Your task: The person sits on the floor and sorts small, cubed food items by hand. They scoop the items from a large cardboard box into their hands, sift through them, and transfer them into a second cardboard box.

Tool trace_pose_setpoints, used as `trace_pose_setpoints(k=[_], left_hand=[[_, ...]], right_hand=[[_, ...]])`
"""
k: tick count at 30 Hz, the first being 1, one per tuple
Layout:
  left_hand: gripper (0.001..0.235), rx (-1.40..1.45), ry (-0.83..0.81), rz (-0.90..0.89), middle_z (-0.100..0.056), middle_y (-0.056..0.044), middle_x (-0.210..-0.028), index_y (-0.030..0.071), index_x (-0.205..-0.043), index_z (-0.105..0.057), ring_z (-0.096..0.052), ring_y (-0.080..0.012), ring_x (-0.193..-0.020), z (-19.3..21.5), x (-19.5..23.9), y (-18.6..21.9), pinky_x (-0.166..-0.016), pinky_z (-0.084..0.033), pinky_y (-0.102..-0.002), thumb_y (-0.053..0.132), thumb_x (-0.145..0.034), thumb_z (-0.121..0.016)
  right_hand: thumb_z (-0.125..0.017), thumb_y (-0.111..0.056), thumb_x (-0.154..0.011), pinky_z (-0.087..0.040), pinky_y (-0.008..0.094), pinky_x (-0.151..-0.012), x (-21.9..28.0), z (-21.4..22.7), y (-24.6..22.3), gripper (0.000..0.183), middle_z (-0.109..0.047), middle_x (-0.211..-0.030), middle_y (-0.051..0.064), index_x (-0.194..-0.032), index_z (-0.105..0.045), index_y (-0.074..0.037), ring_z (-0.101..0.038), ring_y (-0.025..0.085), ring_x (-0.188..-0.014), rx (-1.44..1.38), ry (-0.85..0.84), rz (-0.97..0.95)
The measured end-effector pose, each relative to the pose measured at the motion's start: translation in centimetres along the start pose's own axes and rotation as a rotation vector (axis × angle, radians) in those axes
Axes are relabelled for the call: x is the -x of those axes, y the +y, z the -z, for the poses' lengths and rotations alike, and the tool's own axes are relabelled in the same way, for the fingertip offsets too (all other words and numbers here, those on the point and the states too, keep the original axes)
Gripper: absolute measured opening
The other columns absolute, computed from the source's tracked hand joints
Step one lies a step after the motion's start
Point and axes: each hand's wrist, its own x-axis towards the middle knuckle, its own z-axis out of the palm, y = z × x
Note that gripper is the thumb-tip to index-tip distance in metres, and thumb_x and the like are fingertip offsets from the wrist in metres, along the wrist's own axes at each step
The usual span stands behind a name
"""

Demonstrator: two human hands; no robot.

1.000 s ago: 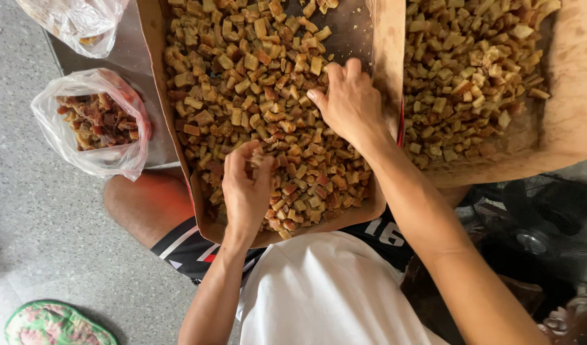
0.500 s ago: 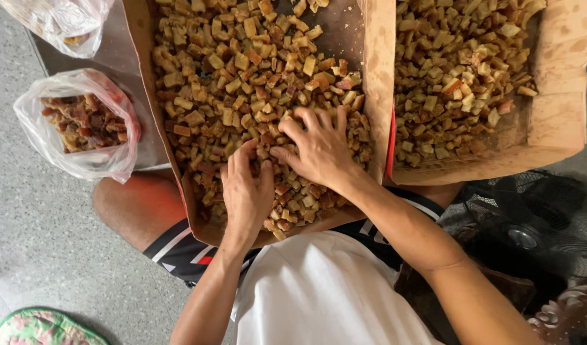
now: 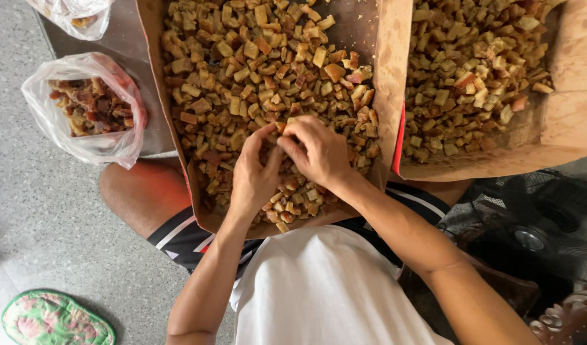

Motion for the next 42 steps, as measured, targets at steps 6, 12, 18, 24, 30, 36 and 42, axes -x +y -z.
trace_pose_setpoints(k=[6, 12, 18, 24, 30, 36, 42], left_hand=[[0.03, 0.928, -0.072, 0.394, -0.066, -0.006, -0.117, 0.003, -0.135, -0.057, -0.065, -0.0173, -0.102, -0.3, -0.5, 0.7, -0.078, -0.059, -0.037, 0.018, -0.11, -0.048], [0.036, 1.198, -0.136, 0.556, -0.062, -0.011, -0.128, 0.006, -0.138, -0.052, -0.066, -0.0267, -0.114, 2.0, 0.5, 2.5, -0.097, -0.06, -0.055, 0.023, -0.109, -0.04], [0.052, 1.303, -0.248, 0.551, -0.058, -0.016, -0.146, 0.006, -0.156, -0.04, -0.06, -0.0312, -0.131, 3.4, 1.3, 3.9, -0.107, -0.052, -0.051, 0.026, -0.108, -0.036], [0.053, 1.442, -0.371, 0.466, -0.057, -0.02, -0.146, 0.003, -0.158, -0.039, -0.063, -0.0314, -0.125, 3.9, 1.8, 3.4, -0.108, -0.053, -0.051, 0.029, -0.113, -0.035], [0.053, 1.408, -0.455, 0.478, -0.059, -0.02, -0.141, 0.006, -0.157, -0.042, -0.065, -0.0325, -0.122, 2.9, 1.8, 3.6, -0.102, -0.053, -0.05, 0.033, -0.112, -0.036], [0.049, 1.354, -0.371, 0.589, -0.059, -0.014, -0.143, 0.007, -0.15, -0.047, -0.061, -0.0292, -0.127, 2.6, 1.8, 4.1, -0.105, -0.052, -0.053, 0.03, -0.108, -0.039], [0.047, 1.401, -0.313, 0.618, -0.059, -0.016, -0.142, 0.003, -0.145, -0.051, -0.061, -0.0305, -0.128, 2.4, 1.6, 3.9, -0.109, -0.05, -0.056, 0.029, -0.108, -0.039]], right_hand=[[-0.055, -0.041, -0.107, -0.06, 0.027, -0.07, -2.1, 1.3, 0.5, 0.032, -0.068, -0.108, 0.004, -0.119, -0.063, -0.013, -0.068, 0.015, -0.091, -0.858, -0.119, -0.292], [-0.048, -0.046, -0.113, -0.063, 0.044, -0.08, -0.8, 4.5, 2.6, 0.048, -0.064, -0.123, 0.018, -0.136, -0.062, -0.006, -0.067, 0.03, -0.109, -1.708, -0.36, -0.634], [-0.039, -0.045, -0.114, -0.056, 0.058, -0.105, 0.7, 7.0, 1.6, 0.056, -0.054, -0.149, 0.023, -0.149, -0.051, -0.003, -0.058, 0.043, -0.134, -2.068, -0.447, -0.649], [-0.033, -0.044, -0.116, -0.054, 0.064, -0.106, 1.2, 8.5, 0.9, 0.059, -0.049, -0.156, 0.023, -0.156, -0.045, -0.002, -0.055, 0.044, -0.138, -2.151, -0.489, -0.576], [-0.031, -0.045, -0.118, -0.053, 0.063, -0.106, 1.3, 7.8, 0.9, 0.062, -0.046, -0.162, 0.025, -0.16, -0.042, -0.001, -0.052, 0.046, -0.14, -2.248, -0.528, -0.553], [-0.032, -0.048, -0.115, -0.047, 0.065, -0.112, 2.0, 8.2, 0.1, 0.063, -0.042, -0.164, 0.02, -0.158, -0.041, -0.004, -0.045, 0.043, -0.148, -2.125, -0.463, -0.541], [-0.033, -0.051, -0.114, -0.043, 0.067, -0.116, 1.8, 8.5, -0.7, 0.064, -0.04, -0.166, 0.017, -0.16, -0.041, -0.006, -0.04, 0.042, -0.151, -2.135, -0.519, -0.469]])
